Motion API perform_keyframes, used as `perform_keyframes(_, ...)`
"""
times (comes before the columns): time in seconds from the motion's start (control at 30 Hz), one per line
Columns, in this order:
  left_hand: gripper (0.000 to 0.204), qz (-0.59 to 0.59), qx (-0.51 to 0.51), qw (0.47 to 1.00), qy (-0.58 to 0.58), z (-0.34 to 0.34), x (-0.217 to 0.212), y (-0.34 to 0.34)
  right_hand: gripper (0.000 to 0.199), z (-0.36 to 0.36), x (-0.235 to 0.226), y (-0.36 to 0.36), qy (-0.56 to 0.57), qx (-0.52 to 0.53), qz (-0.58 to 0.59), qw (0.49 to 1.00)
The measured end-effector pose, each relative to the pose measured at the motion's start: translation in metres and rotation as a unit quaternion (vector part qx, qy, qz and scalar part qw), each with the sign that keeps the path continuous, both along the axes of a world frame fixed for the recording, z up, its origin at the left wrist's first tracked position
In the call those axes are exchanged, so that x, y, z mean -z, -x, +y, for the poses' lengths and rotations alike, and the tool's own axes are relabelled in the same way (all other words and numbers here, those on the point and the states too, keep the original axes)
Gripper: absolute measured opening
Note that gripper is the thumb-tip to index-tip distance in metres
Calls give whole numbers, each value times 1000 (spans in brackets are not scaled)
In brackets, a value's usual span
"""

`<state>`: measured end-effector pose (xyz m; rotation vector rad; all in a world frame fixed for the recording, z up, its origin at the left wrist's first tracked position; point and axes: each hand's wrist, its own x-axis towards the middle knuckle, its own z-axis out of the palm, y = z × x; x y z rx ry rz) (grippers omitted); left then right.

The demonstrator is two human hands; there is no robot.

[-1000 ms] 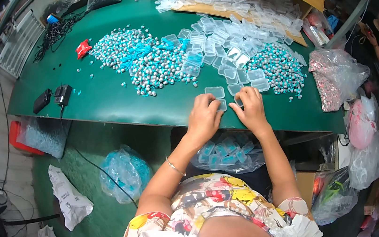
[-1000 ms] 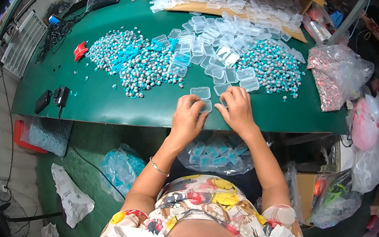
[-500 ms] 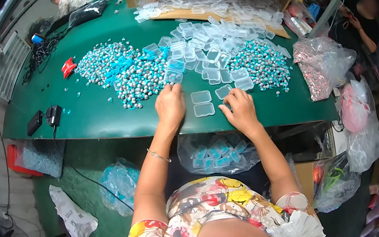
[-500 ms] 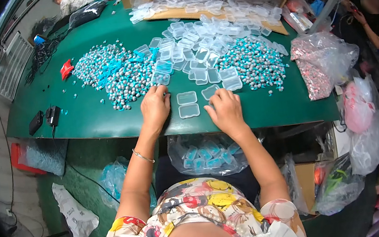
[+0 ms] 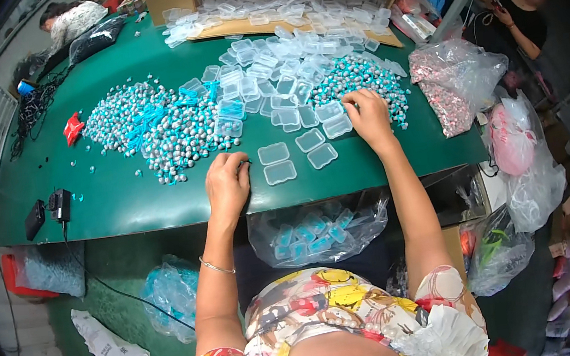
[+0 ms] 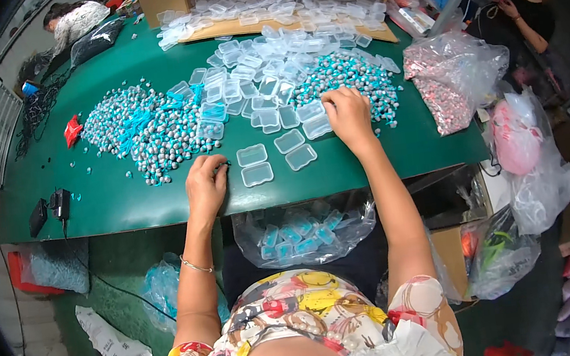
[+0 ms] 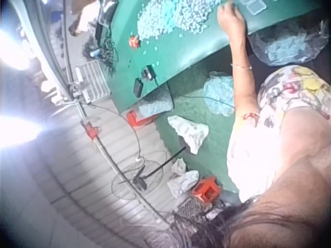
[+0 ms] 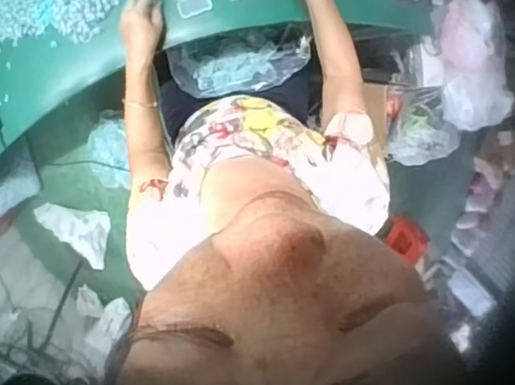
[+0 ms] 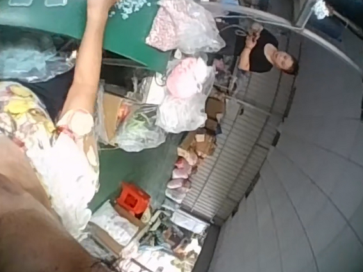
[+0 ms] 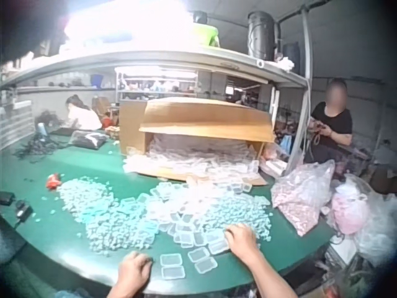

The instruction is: The person sits at a green table and repeatedly picks up small, teal-colored spherical objects, placing them into small, clear plastic containers. The person fills the containers one by one and sets them aside on the table.

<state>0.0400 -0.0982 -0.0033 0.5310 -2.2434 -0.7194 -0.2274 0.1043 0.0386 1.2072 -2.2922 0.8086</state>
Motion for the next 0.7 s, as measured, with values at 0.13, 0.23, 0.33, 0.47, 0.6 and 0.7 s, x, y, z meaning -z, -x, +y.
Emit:
perform_keyframes(0.13,10,5,4,999,40,-5,1,-3,12,-35,-5,7,-63,20,49,997)
perform_keyframes(0.23,11,7,6,1000,26,-5,3,-4,12,-52,2,19,-103,47,105,988)
perform_keyframes(0.33,11,16,12,999,25,-4,4,-4,13,-59,10,26,-149,74,144,975)
perform_keyframes(0.47,11,12,13,999,28,-6,5,-7,8,-54,1,14,-106,38,130,985)
perform_keyframes(0.6,12,18,20,1000,-4,-3,4,-4,14,-39,3,7,-32,5,68,997)
perform_keyframes(0.7,11,25,26,999,-9,-3,3,-3,19,-31,2,2,-22,24,72,997)
